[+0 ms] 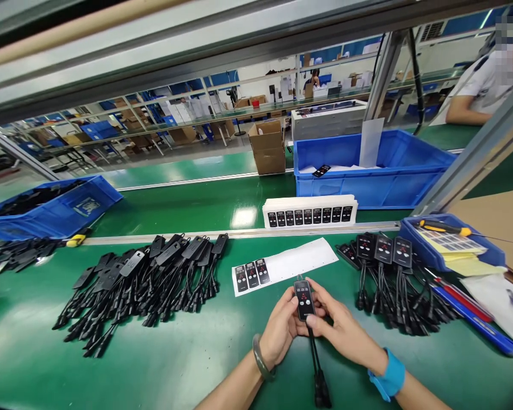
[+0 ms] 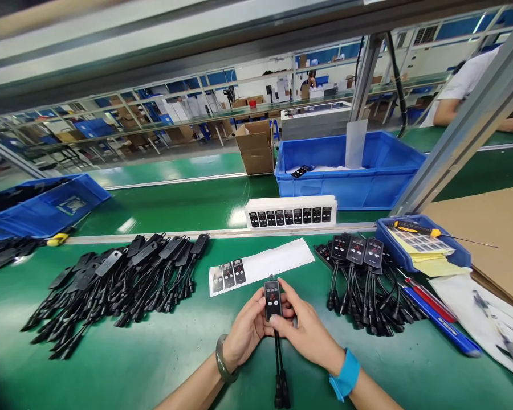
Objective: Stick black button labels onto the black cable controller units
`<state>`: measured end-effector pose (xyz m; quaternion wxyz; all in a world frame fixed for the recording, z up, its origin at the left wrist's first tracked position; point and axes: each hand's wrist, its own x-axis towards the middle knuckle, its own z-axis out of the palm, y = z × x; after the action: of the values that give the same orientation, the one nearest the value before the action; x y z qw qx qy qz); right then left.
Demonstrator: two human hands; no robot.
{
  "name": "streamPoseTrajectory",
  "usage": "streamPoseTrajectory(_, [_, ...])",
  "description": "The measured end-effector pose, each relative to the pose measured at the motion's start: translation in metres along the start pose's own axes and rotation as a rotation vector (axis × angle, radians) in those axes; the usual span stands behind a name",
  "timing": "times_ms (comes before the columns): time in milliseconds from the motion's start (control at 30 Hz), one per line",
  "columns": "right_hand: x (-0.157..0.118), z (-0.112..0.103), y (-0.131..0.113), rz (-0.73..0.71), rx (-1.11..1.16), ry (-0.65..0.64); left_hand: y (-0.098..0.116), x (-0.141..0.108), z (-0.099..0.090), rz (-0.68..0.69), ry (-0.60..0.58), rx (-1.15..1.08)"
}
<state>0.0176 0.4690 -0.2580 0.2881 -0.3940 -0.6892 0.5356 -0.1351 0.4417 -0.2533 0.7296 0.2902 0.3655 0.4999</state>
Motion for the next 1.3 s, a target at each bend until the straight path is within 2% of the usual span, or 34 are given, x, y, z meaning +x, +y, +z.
streamPoseTrajectory(167, [0.003, 0.005, 0.003, -0.026, -0.057, 0.105, -0.009, 0.001, -0.001, 0.037, 0.048, 0.171])
streamPoseTrajectory(367, [0.005, 0.012, 0.003, -0.055, -0.128, 0.166, -0.01, 0.002, -0.001, 0.049, 0.021, 0.296])
streamPoseTrajectory(500, [0.003, 0.016, 0.002, -0.115, -0.208, 0.203, -0.007, 0.002, 0.0, 0.06, 0.061, 0.138])
streamPoseTrajectory(600, [0.003, 0.013, -0.001, -0.22, -0.363, 0.228, -0.004, 0.001, 0.0, 0.074, -0.002, -0.007])
streamPoseTrajectory(667, [0.006, 0.002, -0.005, -0.265, -0.451, 0.293, -0.001, 0.0, -0.002, 0.098, -0.065, 0.047])
streamPoseTrajectory(767, [0.011, -0.032, -0.013, -0.259, -0.6, 0.486, 0.004, -0.002, -0.007, 0.207, -0.062, 0.395])
streamPoseTrajectory(867, [0.013, -0.078, -0.02, -0.141, -0.875, 0.661, 0.009, -0.003, -0.014, 0.321, 0.023, 0.793])
streamPoseTrajectory(933, [0.012, -0.104, -0.023, 0.011, -1.104, 0.703, 0.012, -0.002, -0.018, 0.382, 0.074, 0.955])
streamPoseTrajectory(1033, [0.012, -0.124, -0.024, 0.177, -1.409, 0.716, 0.013, 0.001, -0.023, 0.478, 0.079, 1.051])
streamPoseTrajectory(1133, [0.023, -0.119, -0.025, 0.125, -1.48, 0.733, 0.01, 0.006, -0.027, 0.506, 0.048, 1.087])
streamPoseTrajectory(1200, [0.039, -0.102, -0.027, -0.018, -1.331, 0.624, 0.008, 0.009, -0.029, 0.487, 0.046, 1.133])
streamPoseTrajectory(1300, [0.072, -0.062, -0.03, -0.208, -0.903, 0.293, 0.006, 0.011, -0.028, 0.475, 0.048, 1.186])
